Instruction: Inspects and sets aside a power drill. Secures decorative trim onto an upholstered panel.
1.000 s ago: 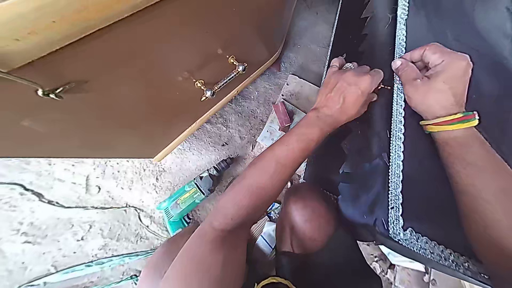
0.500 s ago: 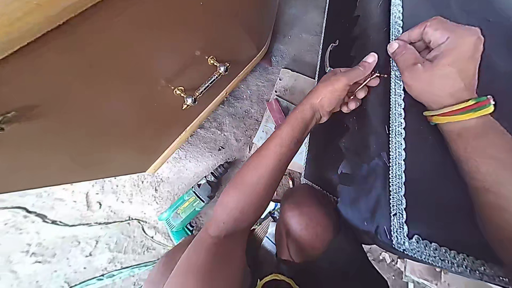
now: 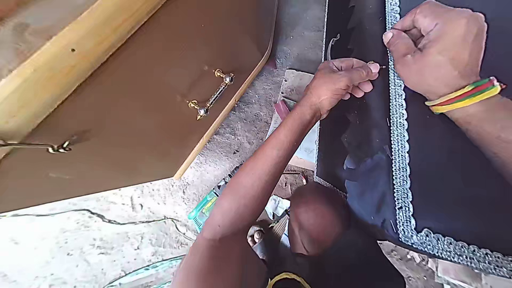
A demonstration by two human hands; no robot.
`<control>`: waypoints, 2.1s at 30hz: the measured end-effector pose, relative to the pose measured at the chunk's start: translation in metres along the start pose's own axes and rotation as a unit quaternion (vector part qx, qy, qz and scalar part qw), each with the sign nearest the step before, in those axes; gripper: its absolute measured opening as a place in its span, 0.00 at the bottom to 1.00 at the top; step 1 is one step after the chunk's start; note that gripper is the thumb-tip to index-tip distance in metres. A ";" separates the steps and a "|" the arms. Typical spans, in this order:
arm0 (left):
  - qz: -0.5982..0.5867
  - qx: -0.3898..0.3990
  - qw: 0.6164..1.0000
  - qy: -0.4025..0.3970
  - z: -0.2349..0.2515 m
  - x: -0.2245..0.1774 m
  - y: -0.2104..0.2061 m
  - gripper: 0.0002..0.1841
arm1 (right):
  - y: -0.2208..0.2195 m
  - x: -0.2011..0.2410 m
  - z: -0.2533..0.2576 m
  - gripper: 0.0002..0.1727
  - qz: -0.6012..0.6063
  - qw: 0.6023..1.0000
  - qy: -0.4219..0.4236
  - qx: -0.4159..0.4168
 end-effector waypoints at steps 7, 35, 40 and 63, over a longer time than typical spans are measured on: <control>-0.012 0.057 0.990 0.127 0.011 0.000 -0.002 0.11 | 0.002 0.005 -0.001 0.19 -0.009 1.000 -0.008 0.013; -0.041 0.062 0.983 0.169 -0.009 0.000 -0.013 0.21 | -0.005 0.008 0.002 0.21 0.027 0.998 0.053 0.031; 0.138 0.064 0.988 0.005 0.003 -0.026 -0.006 0.12 | -0.005 0.007 0.003 0.21 0.028 0.998 0.055 0.024; -0.163 0.148 0.962 0.161 0.001 0.009 -0.017 0.20 | -0.006 0.011 0.005 0.20 0.034 0.996 0.080 0.021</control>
Point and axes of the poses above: each hand's wrist, its own z-axis towards the middle knuckle, its own y-axis out of the back of the hand, x = y × z, the point moved 8 cm from there along z, towards the middle knuckle, and after that the axes turned 5 degrees about z, right-handed, at the moved point
